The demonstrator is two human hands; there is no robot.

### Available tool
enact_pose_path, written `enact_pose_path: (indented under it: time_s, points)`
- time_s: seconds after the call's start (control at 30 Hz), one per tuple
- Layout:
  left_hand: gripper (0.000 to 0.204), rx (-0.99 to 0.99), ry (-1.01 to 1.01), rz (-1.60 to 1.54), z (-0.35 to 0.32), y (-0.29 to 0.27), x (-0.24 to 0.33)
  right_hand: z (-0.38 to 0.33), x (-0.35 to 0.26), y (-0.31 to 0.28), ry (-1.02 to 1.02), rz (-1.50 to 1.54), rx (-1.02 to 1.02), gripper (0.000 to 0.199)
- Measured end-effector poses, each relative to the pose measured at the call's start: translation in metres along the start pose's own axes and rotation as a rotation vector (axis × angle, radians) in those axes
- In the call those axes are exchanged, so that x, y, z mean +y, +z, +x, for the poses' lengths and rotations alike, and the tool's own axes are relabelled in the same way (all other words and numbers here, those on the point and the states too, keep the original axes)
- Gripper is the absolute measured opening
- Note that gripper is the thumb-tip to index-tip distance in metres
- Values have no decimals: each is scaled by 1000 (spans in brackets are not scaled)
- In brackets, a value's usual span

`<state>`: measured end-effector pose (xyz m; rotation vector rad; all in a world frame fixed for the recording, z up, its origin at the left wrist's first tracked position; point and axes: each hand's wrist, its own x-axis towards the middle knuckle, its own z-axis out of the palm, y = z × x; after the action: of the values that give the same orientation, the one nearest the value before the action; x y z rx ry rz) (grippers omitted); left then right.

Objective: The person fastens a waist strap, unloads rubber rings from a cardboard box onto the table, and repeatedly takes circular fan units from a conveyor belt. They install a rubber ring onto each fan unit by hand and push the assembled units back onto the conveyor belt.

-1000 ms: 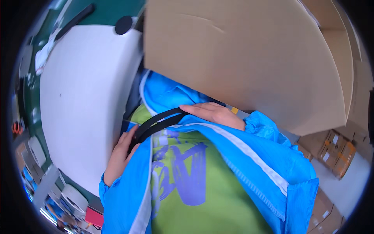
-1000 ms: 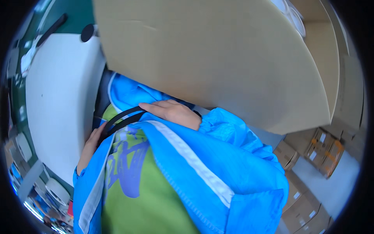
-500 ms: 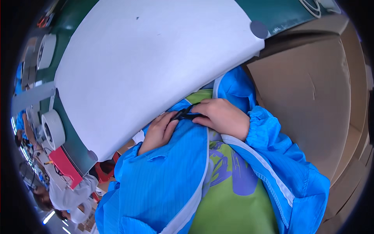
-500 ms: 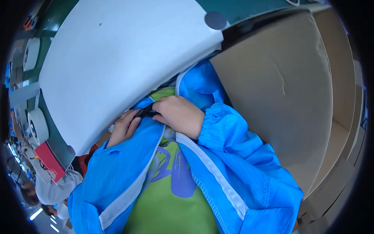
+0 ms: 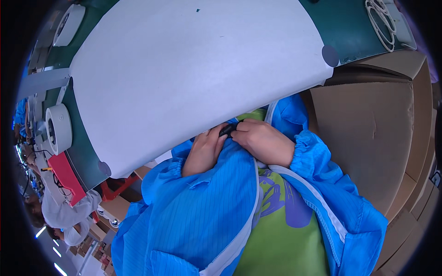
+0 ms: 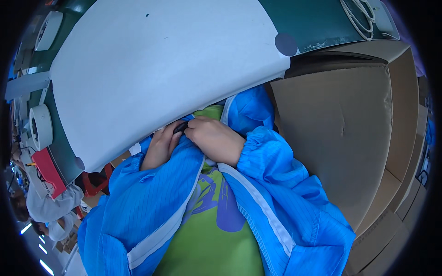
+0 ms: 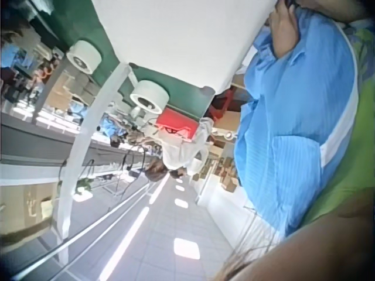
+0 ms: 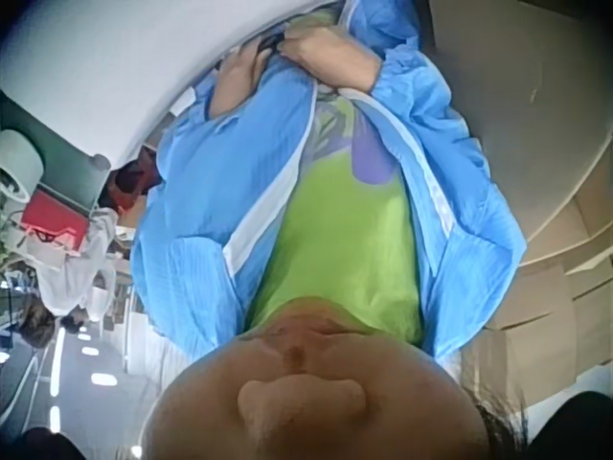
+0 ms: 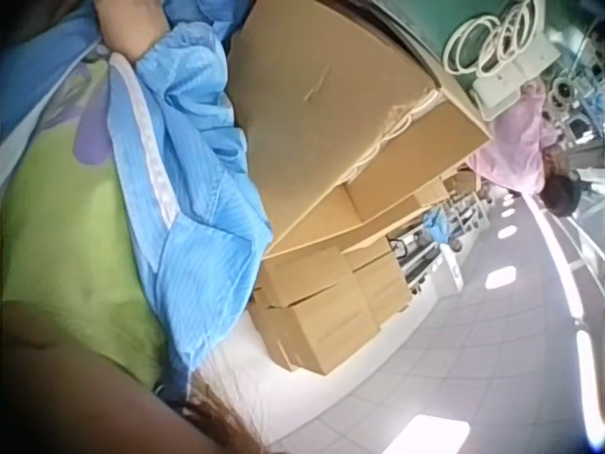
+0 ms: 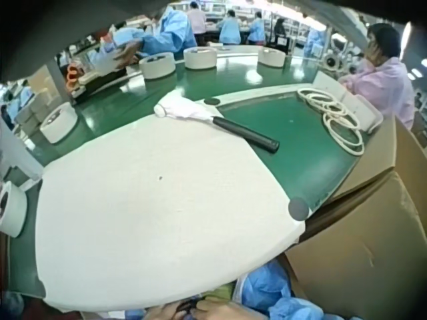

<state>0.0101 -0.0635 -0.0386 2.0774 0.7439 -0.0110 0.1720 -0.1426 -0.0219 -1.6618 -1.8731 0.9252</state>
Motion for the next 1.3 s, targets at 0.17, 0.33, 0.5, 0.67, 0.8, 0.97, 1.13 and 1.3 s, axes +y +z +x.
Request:
enact_pose_path:
  time_s: [0.17, 0.33, 0.5, 0.67, 0.8, 0.97, 1.13, 1.3]
  points:
    - [32, -34, -19, -67, 0, 3, 1, -9, 1, -10, -24, 34, -54, 15]
    - [37, -88, -5, -172, 0, 9, 4, -20, 0, -14, 263, 281, 163, 17]
    - [36, -215, -173, -493, -1, 30, -5, -46, 15, -20, 237, 92, 281, 15]
    - [40, -226, -209, -713, 1, 39, 9, -61, 23, -16, 160, 130, 143, 12]
    - [42, -204, -240, -782, 2, 37, 20, -57, 13, -11, 180, 233, 210, 15]
    - [44, -249, -283, -680, 6, 32, 24, -57, 12, -8, 236, 316, 262, 18]
    - [46, -172, -210, -768, 5, 40, 31, -59, 24, -13, 233, 382, 182, 21]
    - [49, -170, -235, -888, 1, 46, 29, -70, 39, -34, 198, 469, -9, 31]
